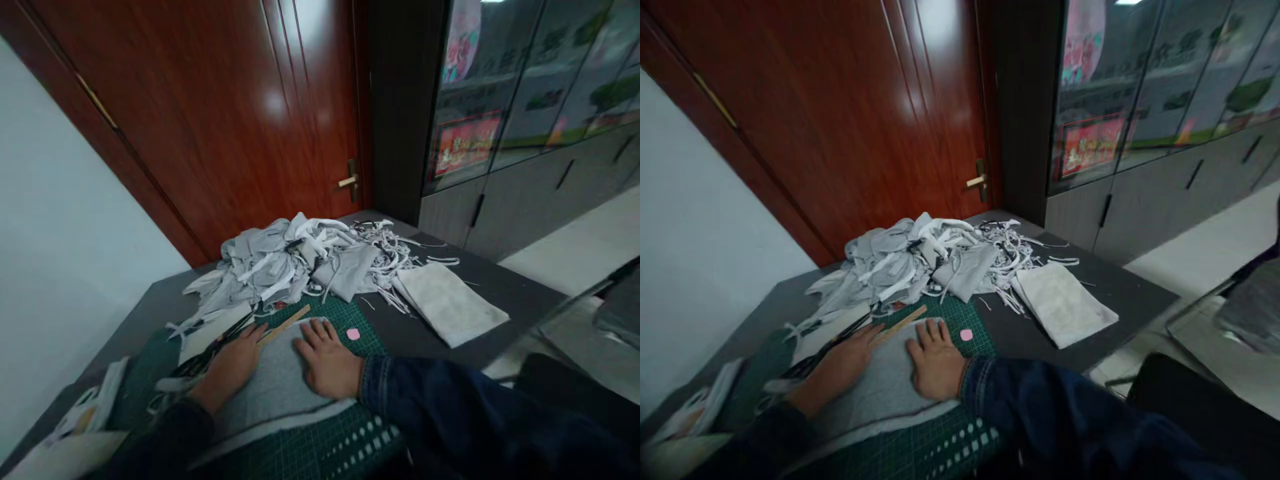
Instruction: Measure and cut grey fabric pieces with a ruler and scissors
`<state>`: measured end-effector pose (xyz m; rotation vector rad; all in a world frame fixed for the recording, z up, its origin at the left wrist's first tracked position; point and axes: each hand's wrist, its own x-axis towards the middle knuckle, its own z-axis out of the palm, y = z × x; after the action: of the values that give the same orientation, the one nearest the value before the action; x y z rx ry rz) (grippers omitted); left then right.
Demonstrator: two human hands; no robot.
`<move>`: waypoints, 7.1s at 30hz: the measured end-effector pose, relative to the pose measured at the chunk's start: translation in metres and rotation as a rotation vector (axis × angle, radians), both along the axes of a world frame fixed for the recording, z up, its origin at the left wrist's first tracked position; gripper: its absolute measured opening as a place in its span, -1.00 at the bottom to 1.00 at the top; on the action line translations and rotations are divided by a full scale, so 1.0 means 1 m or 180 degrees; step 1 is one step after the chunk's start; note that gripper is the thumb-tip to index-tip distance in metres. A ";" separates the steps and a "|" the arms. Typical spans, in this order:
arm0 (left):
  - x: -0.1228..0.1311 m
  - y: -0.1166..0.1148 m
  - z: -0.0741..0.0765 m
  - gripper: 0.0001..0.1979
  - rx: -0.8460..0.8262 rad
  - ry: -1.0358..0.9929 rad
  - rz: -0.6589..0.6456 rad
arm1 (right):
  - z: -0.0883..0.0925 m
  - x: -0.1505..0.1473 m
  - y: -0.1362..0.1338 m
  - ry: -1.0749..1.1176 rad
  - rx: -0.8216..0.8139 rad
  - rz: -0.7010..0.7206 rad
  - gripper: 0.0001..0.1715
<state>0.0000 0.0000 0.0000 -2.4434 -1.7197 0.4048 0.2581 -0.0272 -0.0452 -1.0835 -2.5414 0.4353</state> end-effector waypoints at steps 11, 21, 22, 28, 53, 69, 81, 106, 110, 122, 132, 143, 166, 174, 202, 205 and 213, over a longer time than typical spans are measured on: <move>0.034 -0.001 0.050 -0.65 0.0598 -0.0054 -0.0284 | -0.007 -0.011 0.006 -0.0100 0.0515 -0.0365 0.07; 0.034 -0.025 0.075 -0.51 0.1935 -0.0287 -0.1308 | -0.005 -0.002 0.010 -0.0117 0.0482 -0.0534 0.03; 0.030 -0.027 0.074 -0.51 0.1912 -0.0565 -0.1635 | -0.006 0.001 0.012 -0.0065 0.0426 -0.0530 0.01; 0.029 -0.044 0.049 -0.74 0.1607 -0.1003 -0.2836 | -0.010 0.011 0.024 0.0057 0.0132 -0.0460 -0.01; 0.086 -0.033 -0.009 -0.76 0.0977 0.0489 -0.2575 | 0.004 0.029 -0.015 -0.0414 0.0745 -0.0415 -0.74; 0.114 -0.038 -0.016 -0.74 0.0725 0.0460 -0.1692 | 0.009 0.074 -0.030 0.0326 -0.0764 0.1125 -0.89; 0.138 -0.031 -0.008 -0.68 0.0361 0.0143 -0.1223 | 0.009 0.105 -0.038 0.0569 -0.1131 0.2031 -0.83; 0.136 -0.047 -0.030 -0.41 0.0510 -0.0551 -0.0901 | 0.030 0.097 -0.042 0.0464 -0.0967 0.0765 -0.82; 0.126 -0.057 -0.048 -0.48 0.0895 -0.0857 -0.0701 | 0.023 0.081 -0.060 0.0031 -0.0734 -0.0017 -0.53; 0.122 -0.070 -0.040 -0.34 0.0102 -0.0160 0.0304 | 0.025 0.070 -0.071 -0.0306 -0.0656 -0.0183 -0.53; 0.130 -0.056 -0.002 -0.29 -0.0730 -0.0307 0.0482 | 0.024 0.069 -0.077 -0.0215 -0.0735 -0.0228 -0.62; 0.131 -0.067 -0.019 -0.33 -0.0407 -0.0333 0.0456 | 0.031 0.076 -0.074 -0.0164 -0.0944 -0.0107 -0.51; 0.129 -0.067 -0.026 -0.31 -0.0352 -0.0369 0.0439 | 0.020 0.080 -0.075 0.0027 -0.0806 0.0025 -0.52; 0.132 -0.065 -0.014 -0.33 -0.0438 -0.0502 0.0414 | 0.022 0.090 -0.067 0.0361 -0.1095 -0.0009 -0.59; 0.121 -0.054 -0.038 -0.29 -0.0103 -0.1034 -0.0352 | 0.015 0.069 0.058 0.0734 -0.0737 -0.1328 -0.90; 0.120 -0.054 -0.039 -0.29 -0.0125 -0.1068 -0.0367 | 0.017 0.047 0.080 0.0792 -0.0726 -0.1408 -0.85; 0.122 -0.054 -0.042 -0.28 -0.0064 -0.1264 -0.0399 | 0.013 0.019 0.113 0.0591 -0.0535 -0.1593 -0.78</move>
<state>0.1220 -0.0535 -0.0416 -2.7713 -1.6802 -0.0861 0.2771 0.0860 -0.0323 -1.5987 -2.0054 0.5823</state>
